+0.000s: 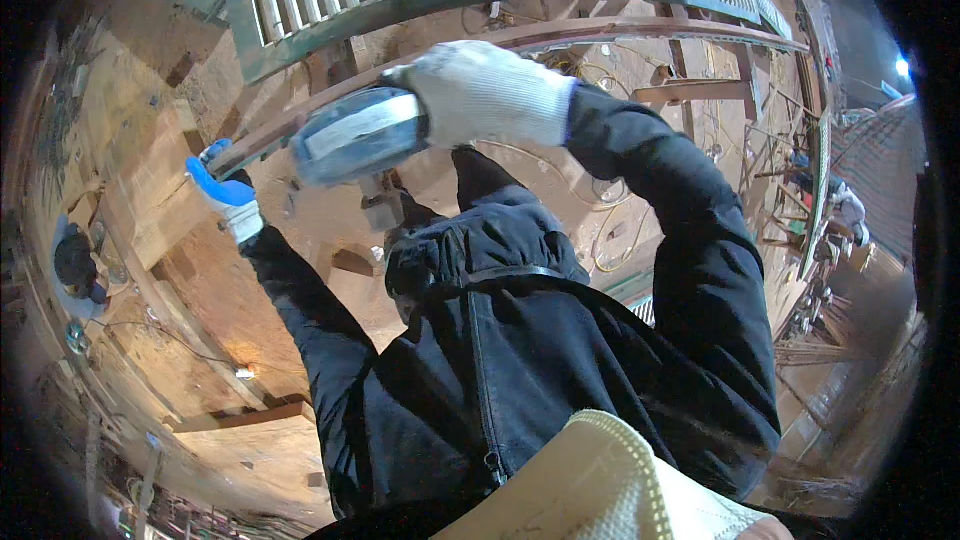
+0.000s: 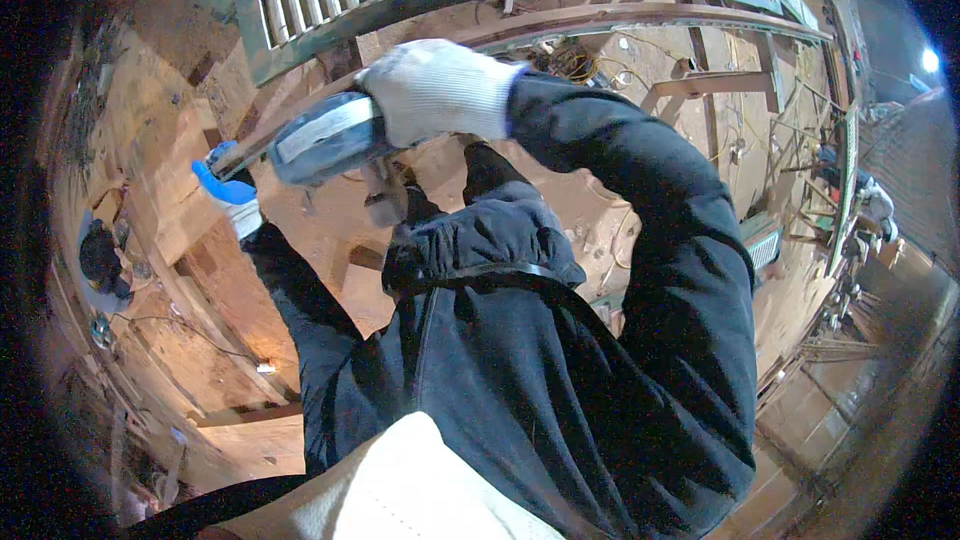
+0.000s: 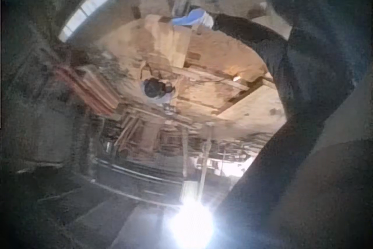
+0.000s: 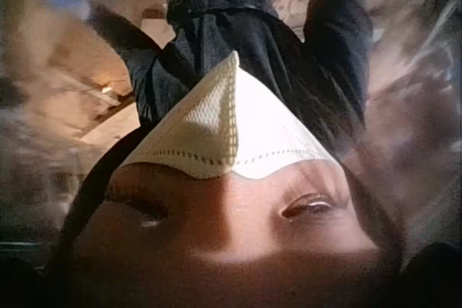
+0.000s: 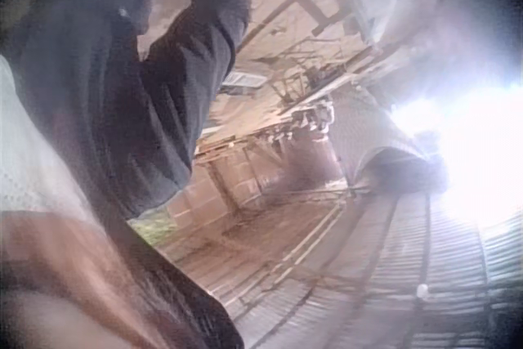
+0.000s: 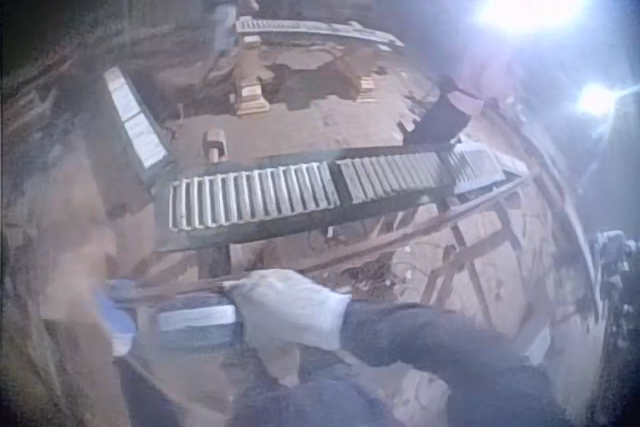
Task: The person uses a handheld electric sander to smooth the surface of a curved wooden slatted panel. They move the sander along the wood, repositioning the panel to reach different areas. The person then uses a power drill with a sanding attachment to continue smoothing the wood.
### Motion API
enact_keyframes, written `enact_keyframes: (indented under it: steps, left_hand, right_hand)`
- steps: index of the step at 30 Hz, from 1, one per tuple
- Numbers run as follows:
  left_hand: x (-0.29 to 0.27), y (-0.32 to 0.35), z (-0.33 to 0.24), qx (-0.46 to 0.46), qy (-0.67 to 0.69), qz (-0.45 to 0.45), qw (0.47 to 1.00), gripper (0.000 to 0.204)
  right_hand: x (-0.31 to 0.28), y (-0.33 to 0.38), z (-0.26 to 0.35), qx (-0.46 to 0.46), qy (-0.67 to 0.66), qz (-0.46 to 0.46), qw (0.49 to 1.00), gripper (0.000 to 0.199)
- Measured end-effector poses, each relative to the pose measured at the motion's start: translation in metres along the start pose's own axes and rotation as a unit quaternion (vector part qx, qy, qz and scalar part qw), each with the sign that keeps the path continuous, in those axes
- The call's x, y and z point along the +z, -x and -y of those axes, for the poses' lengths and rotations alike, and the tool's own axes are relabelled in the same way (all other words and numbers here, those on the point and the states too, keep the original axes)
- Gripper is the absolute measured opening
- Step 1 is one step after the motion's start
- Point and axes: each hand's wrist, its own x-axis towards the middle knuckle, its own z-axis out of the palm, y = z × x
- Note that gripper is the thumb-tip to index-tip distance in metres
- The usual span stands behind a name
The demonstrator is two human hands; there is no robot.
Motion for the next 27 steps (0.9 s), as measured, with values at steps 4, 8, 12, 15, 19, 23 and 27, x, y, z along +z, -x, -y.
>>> enact_keyframes:
  steps: [4,8,12,15,19,23,27]
  left_hand:
    - [-0.010,-0.012,0.010,-0.024,0.006,-0.101,0.995,0.033]
    - [-0.016,-0.020,0.018,-0.081,0.010,-0.138,0.987,0.035]
    - [-0.033,-0.024,0.000,-0.059,-0.057,-0.138,0.987,0.036]
    - [-0.013,-0.019,0.005,-0.055,-0.046,-0.146,0.987,0.031]
    - [-0.007,-0.013,0.003,-0.037,-0.014,-0.161,0.986,0.026]
    - [-0.002,-0.005,0.001,-0.071,-0.009,-0.146,0.987,0.027]
    - [0.004,-0.005,0.005,-0.058,0.020,-0.115,0.991,0.035]
  right_hand:
    - [-0.036,0.047,-0.055,0.012,0.010,0.018,1.000,0.040]
    - [-0.066,0.095,-0.111,0.074,0.023,0.052,0.996,0.062]
    - [-0.078,0.142,-0.175,0.085,0.031,0.058,0.994,0.070]
    - [-0.097,0.168,-0.187,0.119,-0.006,0.068,0.991,0.074]
    - [-0.107,0.180,-0.195,0.187,-0.033,0.090,0.978,0.066]
    - [-0.104,0.171,-0.193,0.175,-0.031,0.080,0.981,0.062]
    - [-0.086,0.145,-0.173,0.148,-0.022,0.065,0.987,0.059]
